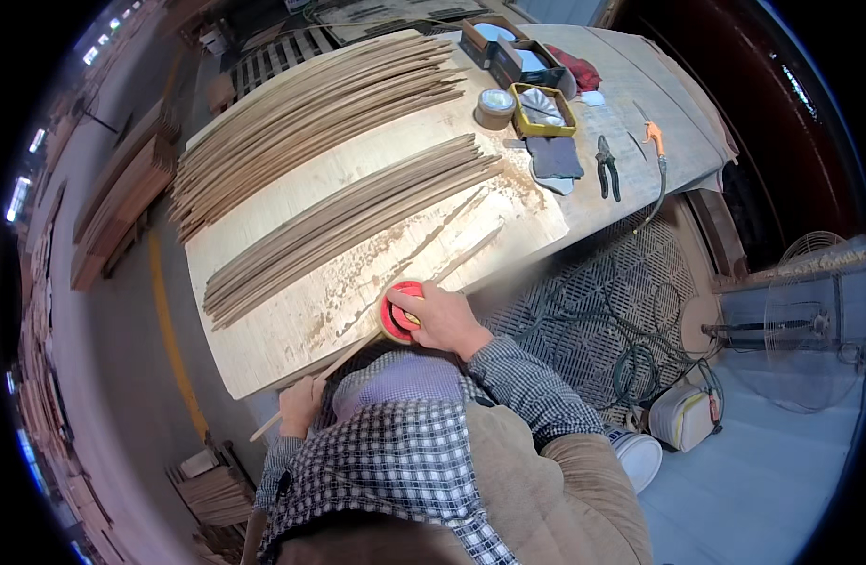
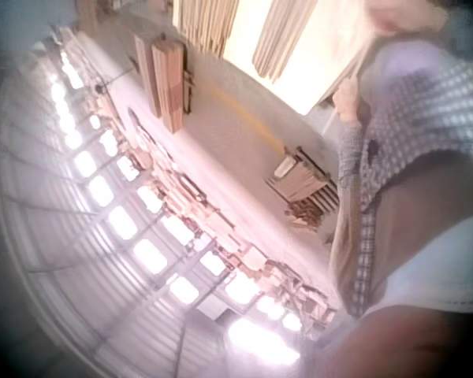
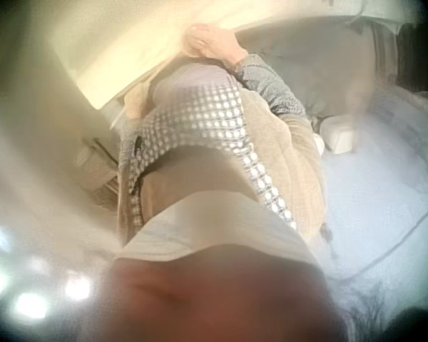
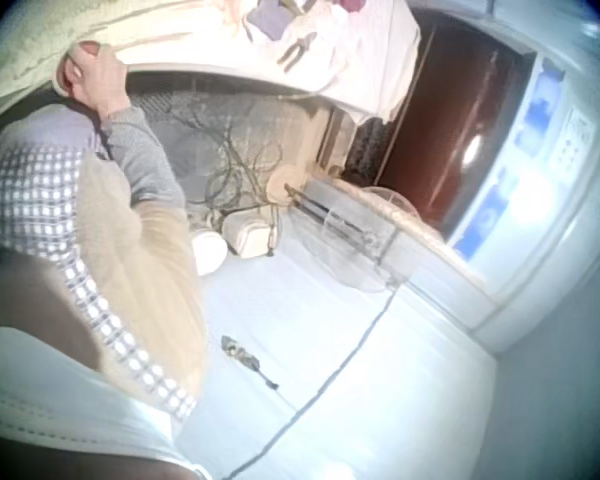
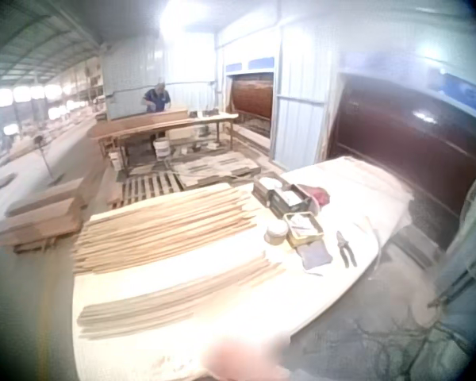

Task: The person sands long wooden strips using a red handheld orbital sander, handling strips one at a time and placing them on a stack.

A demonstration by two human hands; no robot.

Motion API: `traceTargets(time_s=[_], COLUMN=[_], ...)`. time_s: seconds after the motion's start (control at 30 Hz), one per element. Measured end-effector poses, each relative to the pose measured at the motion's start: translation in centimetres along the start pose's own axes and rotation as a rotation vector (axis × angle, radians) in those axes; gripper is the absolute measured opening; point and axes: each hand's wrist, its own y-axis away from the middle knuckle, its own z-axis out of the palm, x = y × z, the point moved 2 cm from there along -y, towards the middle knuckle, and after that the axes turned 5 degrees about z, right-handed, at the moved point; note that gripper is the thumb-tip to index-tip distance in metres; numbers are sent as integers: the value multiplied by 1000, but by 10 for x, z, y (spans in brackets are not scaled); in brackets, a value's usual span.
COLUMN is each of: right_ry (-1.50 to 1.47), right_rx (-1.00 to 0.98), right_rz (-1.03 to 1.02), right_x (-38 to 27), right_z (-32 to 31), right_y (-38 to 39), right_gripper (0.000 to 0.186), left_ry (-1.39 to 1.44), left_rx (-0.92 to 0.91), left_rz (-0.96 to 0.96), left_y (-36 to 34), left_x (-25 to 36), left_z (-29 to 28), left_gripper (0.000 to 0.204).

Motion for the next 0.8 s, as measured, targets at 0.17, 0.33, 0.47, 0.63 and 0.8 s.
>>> traceTargets(time_s=[0.17, 0.33, 0.47, 0.63, 0.8], right_ry=[-290, -1000, -1310, -1382, -1558], right_rx=[375, 826, 1205, 1661, 1769], right_rz=[240, 225, 91, 98, 219], right_x=[75, 198, 320, 429, 445], right_z=[-51, -157, -246, -321, -323], right_y=[14, 12, 7, -13, -65], right_gripper=[102, 95, 38, 25, 23], left_ry=[45, 79, 143, 76, 33], left_rx=[4, 52, 75, 73, 33], left_rz=[-4, -171, -355, -454, -637], left_y=[-1, 0, -3, 0, 19], left_x=[23, 67, 123, 188, 234], left_z=[-9, -13, -7, -20, -35], left_gripper=[37, 35, 35, 36, 37])
